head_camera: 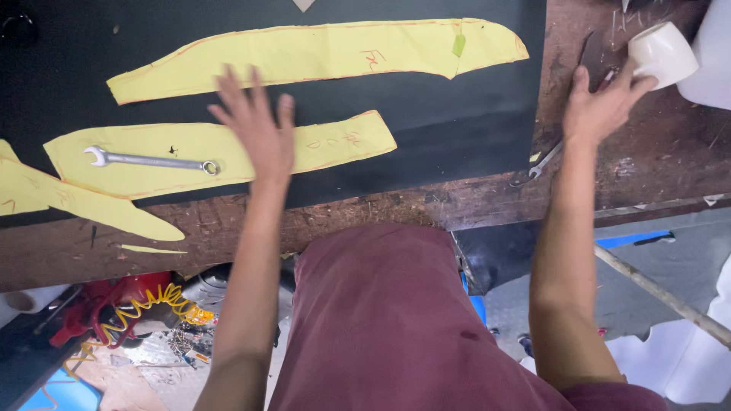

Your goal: The person arranges yellow upholstery foam pieces on a black surface, uses a wrench to weight the material, and cuts a black vinyl sheet using shears.

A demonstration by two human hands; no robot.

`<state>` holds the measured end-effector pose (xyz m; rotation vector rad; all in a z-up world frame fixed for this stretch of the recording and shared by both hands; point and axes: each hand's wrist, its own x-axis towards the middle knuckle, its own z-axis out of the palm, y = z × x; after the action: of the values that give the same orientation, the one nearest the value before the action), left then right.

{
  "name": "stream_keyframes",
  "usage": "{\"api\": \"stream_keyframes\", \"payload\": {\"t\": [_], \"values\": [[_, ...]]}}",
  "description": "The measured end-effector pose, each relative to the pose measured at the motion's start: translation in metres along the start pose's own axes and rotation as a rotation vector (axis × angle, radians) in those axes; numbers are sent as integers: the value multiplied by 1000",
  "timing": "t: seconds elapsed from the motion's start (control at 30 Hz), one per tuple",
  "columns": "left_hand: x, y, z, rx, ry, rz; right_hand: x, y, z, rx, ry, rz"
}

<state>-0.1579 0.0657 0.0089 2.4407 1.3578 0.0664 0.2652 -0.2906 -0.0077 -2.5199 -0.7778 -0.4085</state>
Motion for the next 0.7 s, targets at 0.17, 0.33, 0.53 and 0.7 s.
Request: {"api": "stream_keyframes", "payload": {"t": [0.17, 0.33, 0.53, 0.7], "values": [[-20, 64, 20, -94, -78, 151, 11, 8, -4, -69, -352, 325], [2, 97, 29, -65, -94, 329, 19, 14, 4, -85, -373, 199], [6, 104, 27, 19, -138, 339, 21, 18, 12, -69, -430, 200], [6, 101, 30, 41, -145, 337, 21, -12, -7, 40, -349, 16]]}}
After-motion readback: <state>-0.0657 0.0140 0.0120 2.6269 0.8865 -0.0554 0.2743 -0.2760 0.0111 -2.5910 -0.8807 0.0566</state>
